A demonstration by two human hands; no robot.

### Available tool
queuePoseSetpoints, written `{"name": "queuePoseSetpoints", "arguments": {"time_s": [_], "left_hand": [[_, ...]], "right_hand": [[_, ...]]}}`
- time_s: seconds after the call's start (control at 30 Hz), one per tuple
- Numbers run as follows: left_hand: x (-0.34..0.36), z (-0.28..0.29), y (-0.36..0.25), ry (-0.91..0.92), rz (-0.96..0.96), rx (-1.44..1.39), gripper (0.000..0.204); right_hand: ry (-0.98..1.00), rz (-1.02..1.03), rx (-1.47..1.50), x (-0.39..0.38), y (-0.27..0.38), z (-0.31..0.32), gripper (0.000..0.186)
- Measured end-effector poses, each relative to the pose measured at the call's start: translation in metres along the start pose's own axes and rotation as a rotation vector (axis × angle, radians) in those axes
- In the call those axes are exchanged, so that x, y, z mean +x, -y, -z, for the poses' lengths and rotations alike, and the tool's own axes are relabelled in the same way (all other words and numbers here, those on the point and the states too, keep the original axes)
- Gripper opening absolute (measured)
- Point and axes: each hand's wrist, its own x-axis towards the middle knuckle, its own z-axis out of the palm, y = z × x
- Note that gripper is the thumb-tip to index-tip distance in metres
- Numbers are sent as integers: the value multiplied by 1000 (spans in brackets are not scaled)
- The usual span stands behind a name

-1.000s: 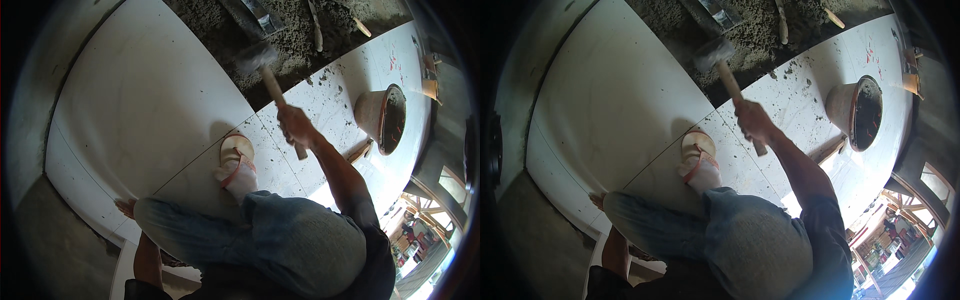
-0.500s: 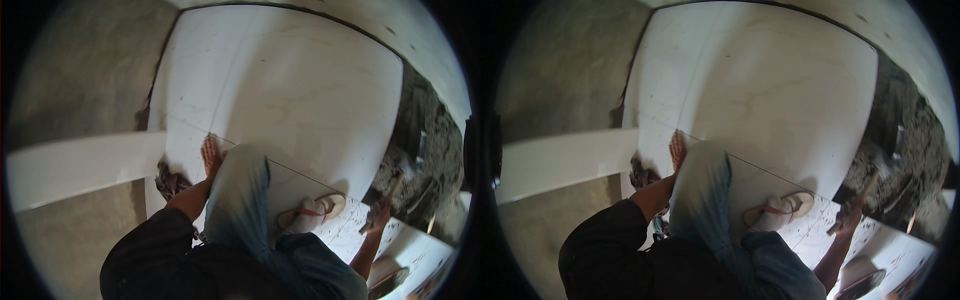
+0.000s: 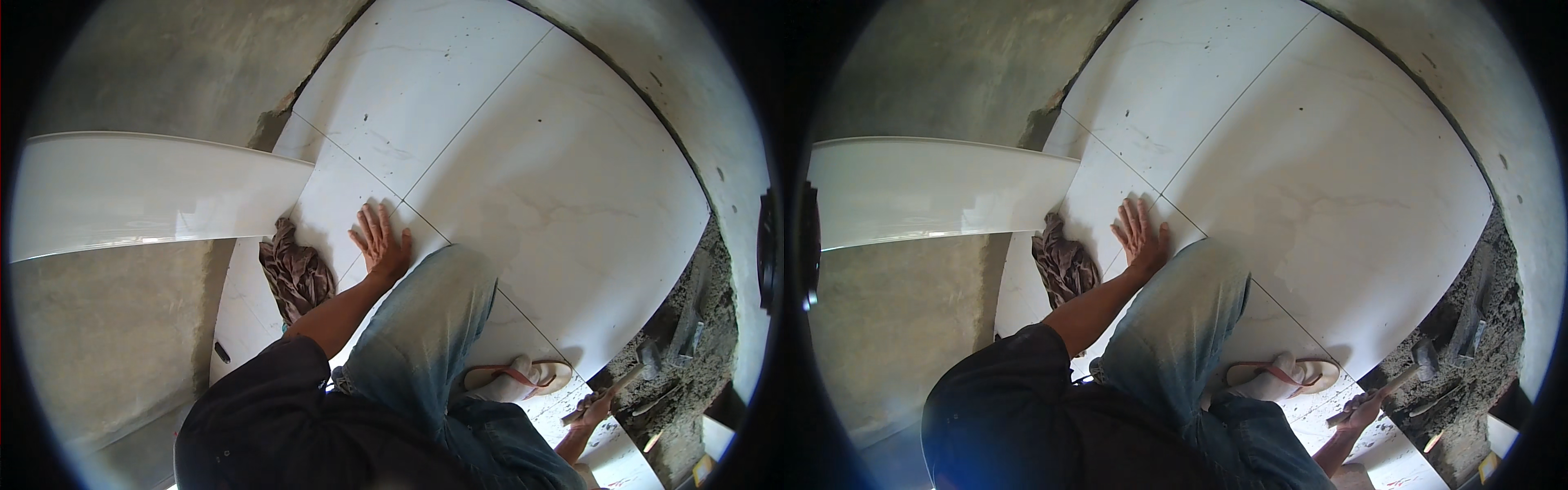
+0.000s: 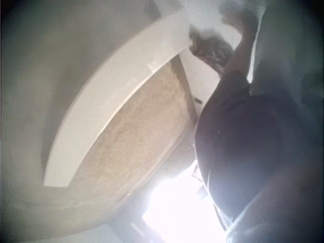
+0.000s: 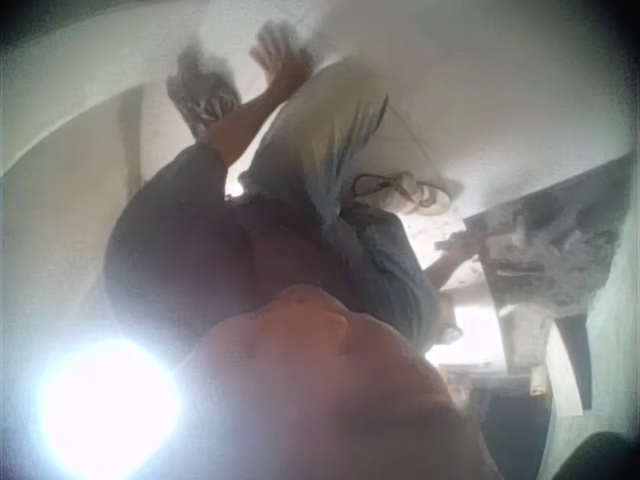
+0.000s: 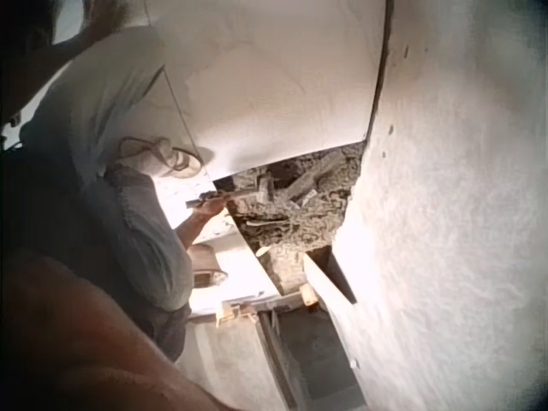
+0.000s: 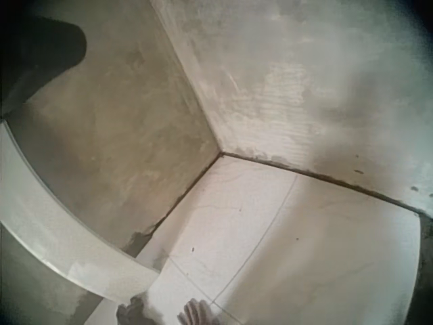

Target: The person smooths a bed of mortar using a trowel, positions a large floor tile, and taps it into place with a rubber mallet. They then scoop additional mortar from a bucket to continue the tiling process.

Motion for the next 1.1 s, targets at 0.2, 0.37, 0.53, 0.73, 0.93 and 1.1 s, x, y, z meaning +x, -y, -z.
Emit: {"name": "queuePoseSetpoints", "arguments": {"time_s": [0.2, 0.37, 0.53, 0.73, 0.93, 1.1], "left_hand": [[42, 12, -18, 11, -170, 21, 79], [23, 9, -18, 167, -583, 108, 78], [9, 24, 38, 265, -1161, 390, 77], [-37, 49, 121, 638, -1430, 367, 52], [34, 20, -14, 96, -506, -55, 67], [116, 18, -167, 37, -476, 139, 74]], "right_hand": [[-17, 37, 57, 4, -4, -19, 43], [26, 43, -48, -3, 9, -34, 44], [-7, 92, 8, 1, 8, -32, 45], [-150, 309, -411, 4, 8, -23, 45], [172, 987, -942, 13, 15, -44, 34], [571, 896, -1430, -10, 81, -175, 26]]}}
